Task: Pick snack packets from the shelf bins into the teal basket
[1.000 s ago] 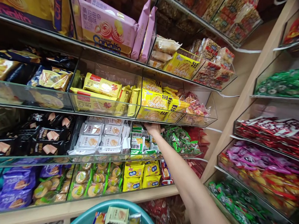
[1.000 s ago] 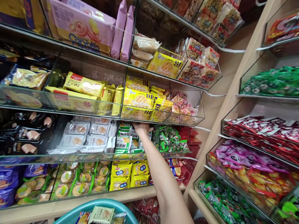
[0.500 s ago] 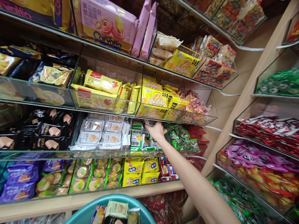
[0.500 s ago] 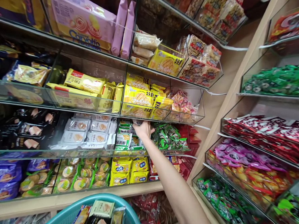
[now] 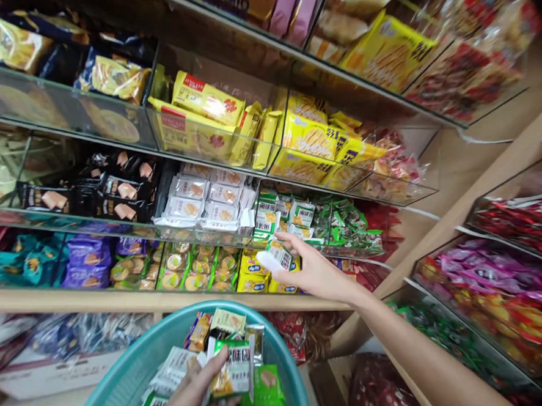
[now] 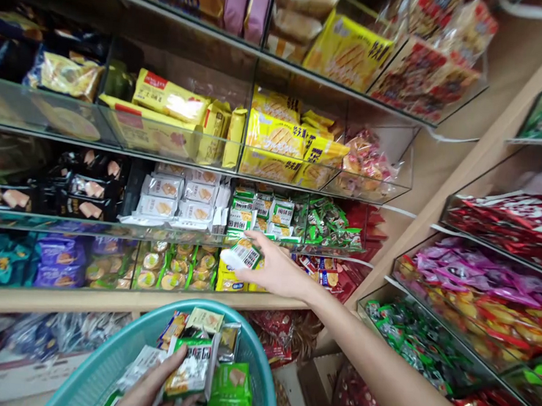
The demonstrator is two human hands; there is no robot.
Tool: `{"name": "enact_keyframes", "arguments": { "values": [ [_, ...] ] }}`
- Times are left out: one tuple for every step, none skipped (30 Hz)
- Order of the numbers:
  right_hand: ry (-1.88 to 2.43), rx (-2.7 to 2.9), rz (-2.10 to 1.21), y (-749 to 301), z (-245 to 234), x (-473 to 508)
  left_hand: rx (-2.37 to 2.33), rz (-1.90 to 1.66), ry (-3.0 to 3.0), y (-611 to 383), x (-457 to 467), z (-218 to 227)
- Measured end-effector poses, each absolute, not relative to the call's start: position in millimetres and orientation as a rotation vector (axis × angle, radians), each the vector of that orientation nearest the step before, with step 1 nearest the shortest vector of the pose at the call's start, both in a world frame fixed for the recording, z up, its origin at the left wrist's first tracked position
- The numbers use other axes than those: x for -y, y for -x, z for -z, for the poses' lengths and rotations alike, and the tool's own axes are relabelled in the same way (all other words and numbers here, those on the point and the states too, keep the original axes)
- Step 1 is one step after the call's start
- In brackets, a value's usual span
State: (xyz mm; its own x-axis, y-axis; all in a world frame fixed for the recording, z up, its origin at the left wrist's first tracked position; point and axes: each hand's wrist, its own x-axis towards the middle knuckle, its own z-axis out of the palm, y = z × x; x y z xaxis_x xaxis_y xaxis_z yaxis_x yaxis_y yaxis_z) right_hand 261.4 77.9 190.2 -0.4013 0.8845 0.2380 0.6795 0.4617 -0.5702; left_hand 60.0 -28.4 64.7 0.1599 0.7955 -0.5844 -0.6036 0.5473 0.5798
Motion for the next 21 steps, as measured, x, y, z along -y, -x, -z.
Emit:
{"name": "enact_keyframes", "arguments": {
  "values": [
    [1.255,2.311,-0.556,-256.5,-190.4,-66.8,-0.986,-1.008,-0.215,-60.7,26.1,-68.7],
    [1.222,2.412,-0.581,-250.8,-190.8,-56.5,-0.979,-1.004,-0.200,-61.0,24.5,-73.2],
    [1.192,2.502,-0.603,-244.8,-191.0,-47.3,-0.958,-1.003,-0.192,-61.0,23.5,-77.7],
    [1.159,2.585,-0.626,-238.9,-190.7,-39.3,-0.936,-1.004,-0.190,-60.9,23.2,-82.0],
    [1.118,2.657,-0.644,-233.5,-189.6,-32.7,-0.918,-1.006,-0.192,-60.7,23.5,-85.5],
    [1.074,2.720,-0.649,-228.9,-187.8,-27.5,-0.906,-1.007,-0.195,-60.6,24.2,-88.0],
    [1.034,2.773,-0.639,-225.3,-185.2,-23.7,-0.903,-1.006,-0.197,-60.8,25.2,-89.3],
    [1.000,2.819,-0.619,-222.6,-182.1,-21.1,-0.907,-1.003,-0.196,-61.2,26.3,-89.3],
    [0.970,2.858,-0.594,-220.8,-178.7,-19.4,-0.915,-1.005,-0.198,-61.8,27.4,-88.5],
    [0.947,2.892,-0.569,-219.6,-175.3,-18.4,-0.922,-1.012,-0.202,-62.6,28.6,-87.0],
    [0.928,2.921,-0.547,-218.9,-172.2,-18.0,-0.922,-1.019,-0.209,-63.3,29.7,-85.4],
    [0.909,2.946,-0.533,-218.4,-169.6,-18.0,-0.914,-1.023,-0.218,-63.8,30.7,-84.1],
    [0.886,2.969,-0.529,-217.9,-167.5,-18.3,-0.901,-1.026,-0.227,-64.0,31.5,-83.3],
    [0.863,2.988,-0.533,-217.4,-165.9,-18.9,-0.880,-1.020,-0.230,-63.7,32.1,-83.3],
    [0.840,3.004,-0.543,-216.9,-164.7,-19.7,-0.854,-1.004,-0.223,-62.9,32.4,-84.1],
    [0.815,3.019,-0.556,-216.2,-163.8,-20.8,-0.825,-0.983,-0.207,-61.8,32.5,-85.4],
    [0.793,3.031,-0.570,-215.6,-163.0,-22.1,-0.800,-0.964,-0.186,-60.5,32.3,-86.9],
    [0.776,3.039,-0.582,-215.0,-162.1,-23.4,-0.782,-0.949,-0.166,-59.2,32.1,-88.2],
    [0.765,3.042,-0.594,-214.5,-161.1,-24.7,-0.769,-0.937,-0.148,-58.2,31.8,-88.9],
    [0.759,3.042,-0.606,-214.1,-160.0,-25.8,-0.761,-0.932,-0.132,-57.7,31.6,-88.8],
    [0.755,3.039,-0.617,-213.9,-158.8,-26.8,-0.760,-0.934,-0.123,-57.7,31.4,-87.8]
  ]
}}
